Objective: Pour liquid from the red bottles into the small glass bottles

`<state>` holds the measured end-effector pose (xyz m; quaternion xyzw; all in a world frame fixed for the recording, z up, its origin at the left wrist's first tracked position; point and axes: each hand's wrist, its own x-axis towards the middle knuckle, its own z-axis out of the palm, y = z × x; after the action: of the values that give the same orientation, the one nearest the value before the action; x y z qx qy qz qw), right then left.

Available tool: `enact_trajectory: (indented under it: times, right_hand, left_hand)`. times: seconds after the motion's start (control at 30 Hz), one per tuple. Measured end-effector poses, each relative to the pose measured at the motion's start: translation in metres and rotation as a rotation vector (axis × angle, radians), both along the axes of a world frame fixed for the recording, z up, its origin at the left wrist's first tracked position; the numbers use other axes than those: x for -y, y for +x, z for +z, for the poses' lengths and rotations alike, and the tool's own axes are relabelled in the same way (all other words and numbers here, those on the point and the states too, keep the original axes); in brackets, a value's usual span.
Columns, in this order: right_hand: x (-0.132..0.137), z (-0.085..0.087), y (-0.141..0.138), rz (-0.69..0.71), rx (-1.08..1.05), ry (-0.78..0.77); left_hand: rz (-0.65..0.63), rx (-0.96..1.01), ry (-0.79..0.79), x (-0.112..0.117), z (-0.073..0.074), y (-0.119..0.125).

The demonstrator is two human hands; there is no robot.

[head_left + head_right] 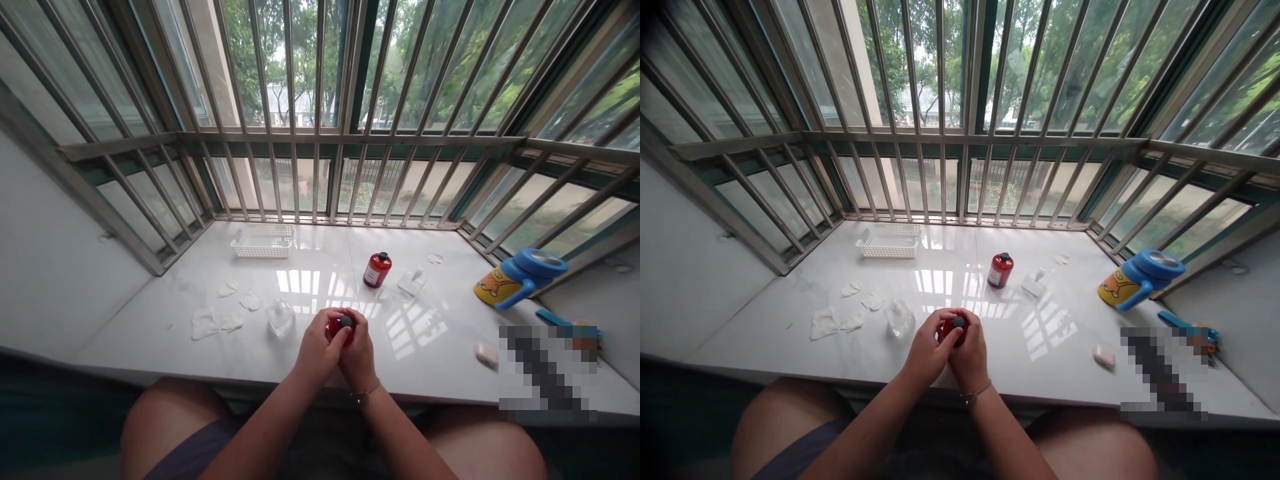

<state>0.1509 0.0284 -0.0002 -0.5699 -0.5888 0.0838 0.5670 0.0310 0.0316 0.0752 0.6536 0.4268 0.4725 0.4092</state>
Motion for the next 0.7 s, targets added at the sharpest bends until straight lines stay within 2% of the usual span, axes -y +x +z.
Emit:
enact_trajectory:
  times: [0.3, 0.43, 0.57, 0.7]
  right_hand:
    - [-0.001, -0.002, 0.0, 0.035, -0.038, 0.006]
    - [0.001, 0.002, 0.001, 0.065, -0.066, -0.014]
    - [0.003, 0.009, 0.002, 0.081, -0.043, -0.019]
    - [0.003, 0.011, 0.003, 0.07, 0.005, 0.024]
  left_hand:
    - [0.144, -0.067, -0.033, -0.001, 0.004, 0.001]
    - [0.172, -0.019, 0.038, 0.001, 0.007, -0.006]
    - [0.217, 0.026, 0.071, 0.001, 0.012, -0.034]
    - [0.325, 0.016, -0.079, -0.005, 0.016, -0.087]
